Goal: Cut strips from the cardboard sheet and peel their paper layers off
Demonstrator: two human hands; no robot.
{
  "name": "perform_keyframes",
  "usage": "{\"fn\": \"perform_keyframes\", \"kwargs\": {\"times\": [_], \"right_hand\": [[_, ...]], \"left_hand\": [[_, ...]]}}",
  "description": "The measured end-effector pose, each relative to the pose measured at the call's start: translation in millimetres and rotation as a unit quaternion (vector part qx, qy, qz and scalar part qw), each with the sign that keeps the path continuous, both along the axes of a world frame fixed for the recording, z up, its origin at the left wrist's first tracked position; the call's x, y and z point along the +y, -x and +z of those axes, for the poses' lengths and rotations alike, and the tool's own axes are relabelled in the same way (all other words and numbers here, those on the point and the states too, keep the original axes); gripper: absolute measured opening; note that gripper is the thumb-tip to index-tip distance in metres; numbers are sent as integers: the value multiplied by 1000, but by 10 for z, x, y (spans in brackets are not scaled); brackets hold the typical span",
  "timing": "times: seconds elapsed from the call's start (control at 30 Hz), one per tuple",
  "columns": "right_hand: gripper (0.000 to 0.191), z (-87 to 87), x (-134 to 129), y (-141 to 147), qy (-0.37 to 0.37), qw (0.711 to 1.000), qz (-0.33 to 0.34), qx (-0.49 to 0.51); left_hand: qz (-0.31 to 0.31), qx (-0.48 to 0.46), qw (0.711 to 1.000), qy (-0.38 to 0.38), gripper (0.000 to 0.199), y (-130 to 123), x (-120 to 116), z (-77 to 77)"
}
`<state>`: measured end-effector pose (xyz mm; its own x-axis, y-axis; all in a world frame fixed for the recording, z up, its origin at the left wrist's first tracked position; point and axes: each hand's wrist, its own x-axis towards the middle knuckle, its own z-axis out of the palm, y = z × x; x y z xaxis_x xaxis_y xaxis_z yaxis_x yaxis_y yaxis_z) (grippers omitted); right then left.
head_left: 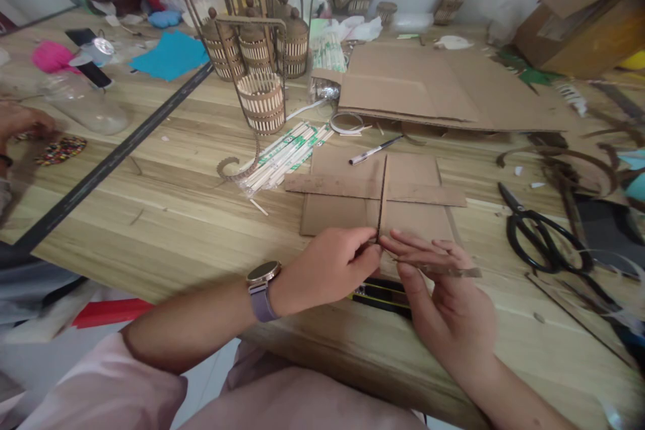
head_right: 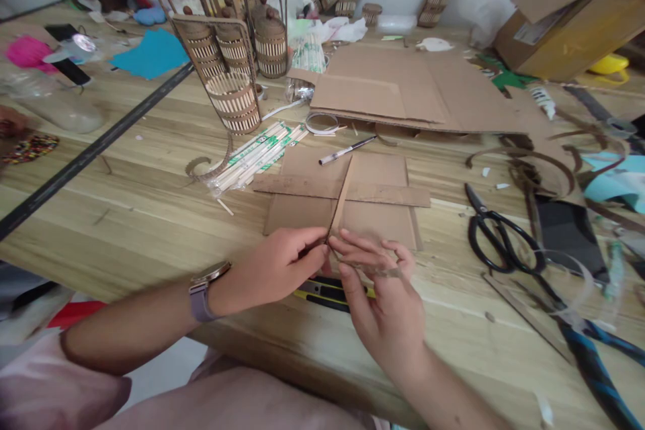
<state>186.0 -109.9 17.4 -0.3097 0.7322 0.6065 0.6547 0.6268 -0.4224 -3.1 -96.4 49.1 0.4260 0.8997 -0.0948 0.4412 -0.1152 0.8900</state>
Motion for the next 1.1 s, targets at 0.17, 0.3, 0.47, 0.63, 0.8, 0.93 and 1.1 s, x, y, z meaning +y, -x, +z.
{"fn": "perform_keyframes", "kwargs": {"times": [0.17,0.3,0.47,0.63,0.8,0.93,1.1], "right_hand": [[19,23,-15,30,-16,999,4,-32],[16,10,-24,30,-3,1000,13,-16],[15,17,-33,19,31,999,16,8],[13,57,-19,-4,44,998,18,38],[10,46,-29,3,6,1000,14,15],[14,37,-45,21,4,1000,15,3],[16,53,-53,24,16,1000,23,5]], "left_hand": [[11,9,999,-32,20,-20,-21,6],[10,26,998,-60,20,-30,-40,-14],[10,53,993,-101,19,-26,-38,-30],[1,64,989,-133,22,-26,-34,-28],[-7,69,988,-138,24,-13,-34,-34],[-7,67,989,-133,24,5,-32,-37],[8,74,987,-144,23,20,-25,-56]]}}
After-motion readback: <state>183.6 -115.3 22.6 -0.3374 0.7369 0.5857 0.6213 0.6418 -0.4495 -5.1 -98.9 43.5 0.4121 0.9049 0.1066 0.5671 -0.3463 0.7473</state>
